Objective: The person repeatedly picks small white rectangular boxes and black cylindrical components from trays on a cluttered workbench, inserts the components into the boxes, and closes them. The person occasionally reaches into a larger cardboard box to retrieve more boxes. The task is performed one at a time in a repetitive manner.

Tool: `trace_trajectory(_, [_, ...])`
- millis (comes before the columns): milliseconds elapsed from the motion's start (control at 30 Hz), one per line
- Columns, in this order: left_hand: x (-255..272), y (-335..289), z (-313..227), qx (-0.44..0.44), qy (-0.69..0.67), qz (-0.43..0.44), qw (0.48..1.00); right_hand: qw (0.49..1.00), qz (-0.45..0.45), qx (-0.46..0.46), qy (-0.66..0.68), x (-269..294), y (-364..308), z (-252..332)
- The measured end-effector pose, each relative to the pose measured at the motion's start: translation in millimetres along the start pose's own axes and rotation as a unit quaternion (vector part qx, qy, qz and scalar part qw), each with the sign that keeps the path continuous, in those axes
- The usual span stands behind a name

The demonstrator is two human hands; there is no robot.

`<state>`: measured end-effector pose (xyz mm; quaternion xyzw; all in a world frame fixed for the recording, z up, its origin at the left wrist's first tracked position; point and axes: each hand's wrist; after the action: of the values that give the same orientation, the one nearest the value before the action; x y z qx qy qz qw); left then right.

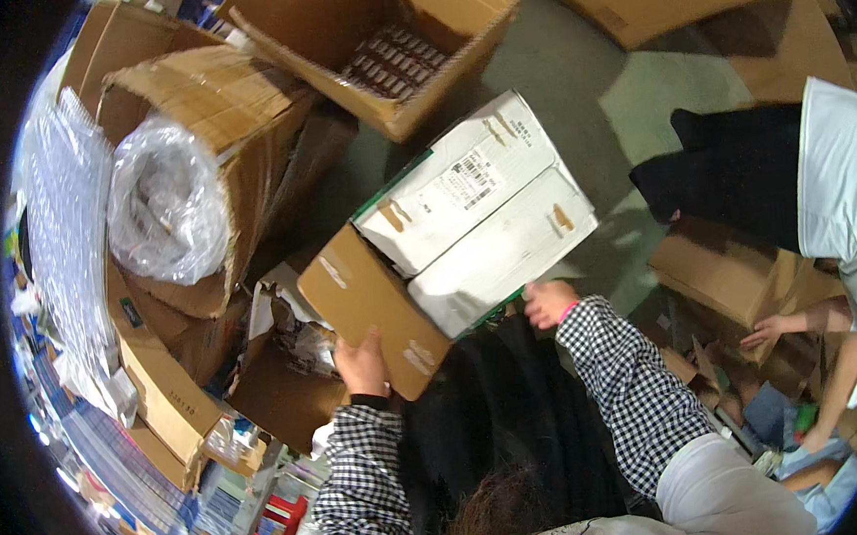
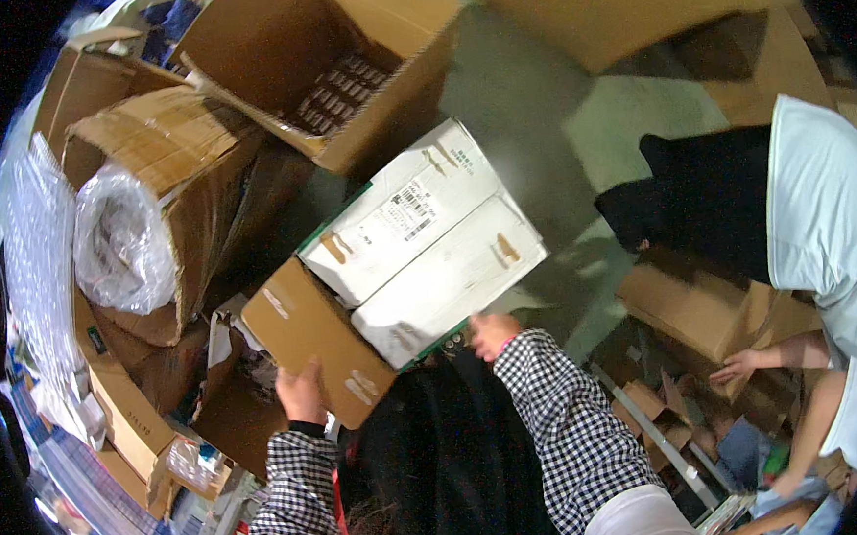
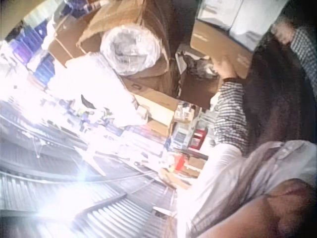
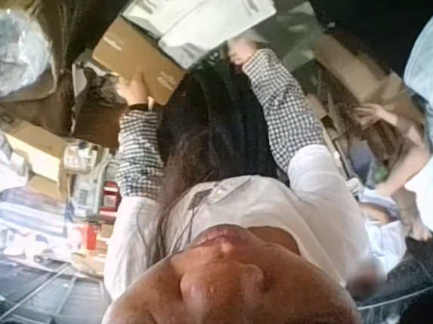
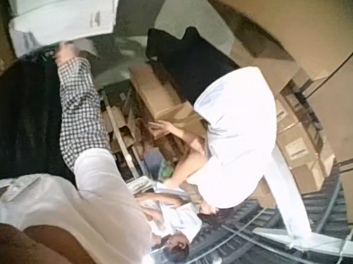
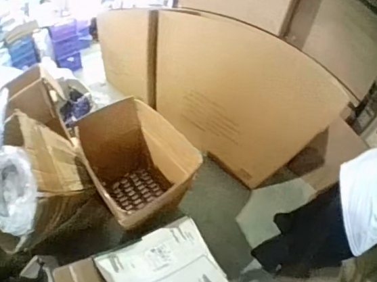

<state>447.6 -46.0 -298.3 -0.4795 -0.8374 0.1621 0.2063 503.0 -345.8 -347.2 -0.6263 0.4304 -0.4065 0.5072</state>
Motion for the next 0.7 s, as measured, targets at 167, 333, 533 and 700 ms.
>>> trace_trajectory(167, [50, 38, -15, 0.003, 0.155, -0.067, 0.986, 0.688, -0.123, 0.591, -0.403, -93, -49, 77])
trace_trajectory(333, [33, 34, -26, -0.279, 0.467, -0.218, 0.810, 0.582, -0.175, 0.518, -0.602, -170, -42, 145])
trace_trajectory(533, [-36, 12, -63, -0.305, 0.378, 0.064, 0.872, 0.675, -0.135, 0.403, -0.603, -146, -53, 104])
trace_trajectory(700, [-34, 24, -100, -0.169, 0.593, 0.160, 0.771, 0.551, 0.152, 0.400, -0.716, -113, -98, 22])
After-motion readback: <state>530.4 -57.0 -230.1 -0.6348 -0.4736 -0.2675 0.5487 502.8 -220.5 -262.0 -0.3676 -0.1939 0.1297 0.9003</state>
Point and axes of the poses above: each hand's wrist, its own y-axis towards the middle knuckle, its own x-axis out of the back of the hand, z = x × y, and after that the axes turned 7 degrees about -x, right-handed
